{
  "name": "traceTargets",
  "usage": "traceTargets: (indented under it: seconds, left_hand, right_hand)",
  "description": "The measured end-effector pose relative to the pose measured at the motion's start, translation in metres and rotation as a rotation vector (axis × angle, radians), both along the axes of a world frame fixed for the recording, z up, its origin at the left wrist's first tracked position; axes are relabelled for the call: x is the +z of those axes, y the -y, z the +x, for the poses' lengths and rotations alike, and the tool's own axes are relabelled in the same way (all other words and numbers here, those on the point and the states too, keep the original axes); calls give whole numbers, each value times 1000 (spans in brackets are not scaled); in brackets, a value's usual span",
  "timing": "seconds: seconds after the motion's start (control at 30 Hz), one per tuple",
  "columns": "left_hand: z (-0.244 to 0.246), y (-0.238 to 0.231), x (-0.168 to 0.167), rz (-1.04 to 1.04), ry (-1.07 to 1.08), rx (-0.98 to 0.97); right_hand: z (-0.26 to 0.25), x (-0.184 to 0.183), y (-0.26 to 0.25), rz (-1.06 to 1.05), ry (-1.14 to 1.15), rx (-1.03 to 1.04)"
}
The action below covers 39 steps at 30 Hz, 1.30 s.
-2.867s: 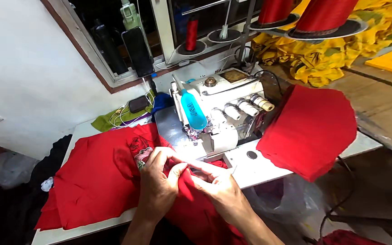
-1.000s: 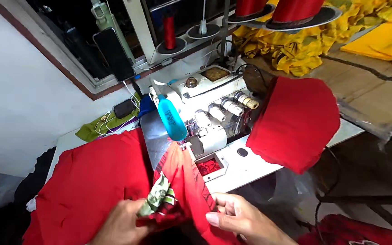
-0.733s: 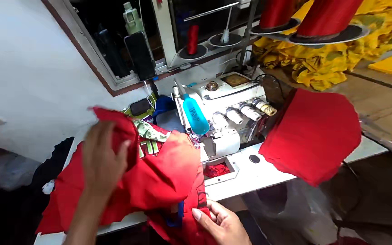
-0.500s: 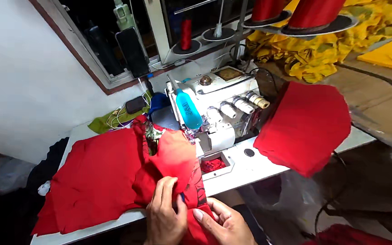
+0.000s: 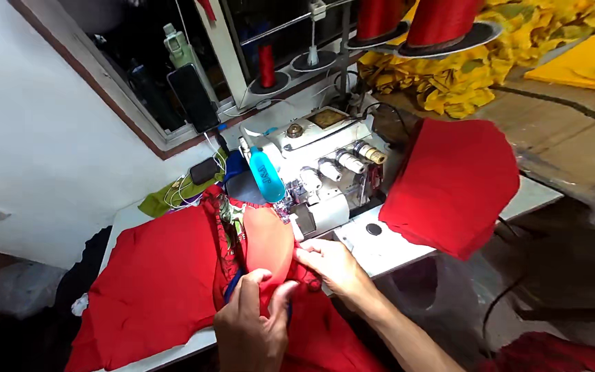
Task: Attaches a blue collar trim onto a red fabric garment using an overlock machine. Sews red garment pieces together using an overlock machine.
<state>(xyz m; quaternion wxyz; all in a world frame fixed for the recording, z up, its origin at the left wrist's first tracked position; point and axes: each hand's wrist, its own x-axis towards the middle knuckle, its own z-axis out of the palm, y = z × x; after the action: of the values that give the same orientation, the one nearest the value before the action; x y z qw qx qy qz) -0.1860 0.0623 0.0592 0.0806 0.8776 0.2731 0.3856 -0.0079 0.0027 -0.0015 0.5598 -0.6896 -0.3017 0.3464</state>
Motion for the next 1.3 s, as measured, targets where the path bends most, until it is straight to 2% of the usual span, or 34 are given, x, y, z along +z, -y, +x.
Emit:
traceTargets:
  seconds: [0.13, 0.3, 0.57, 0.87, 1.07, 1.2, 1.3]
  left_hand:
    - [6, 10, 9, 108, -142, -23]
    - [21, 25, 26, 148, -185, -35]
    - [63, -1, 21, 255, -281, 64]
    - [92, -10, 23, 210, -434, 195]
    - [110, -6, 28, 89, -587, 309]
    - [110, -10, 15, 131, -493, 260]
    - [88, -12, 2, 183, -303, 107]
  right_hand:
    - [-7, -10, 11, 97, -51, -63]
    - [-9, -3, 16, 79, -19, -135]
    - [-23, -6, -2, 174, 158, -348]
    - [-32, 0, -7, 156, 129, -446]
    - [-34, 6, -9, 63, 61, -472]
    - [-36, 6, -9, 84, 20, -474]
    - [-35, 4, -6, 133, -89, -417]
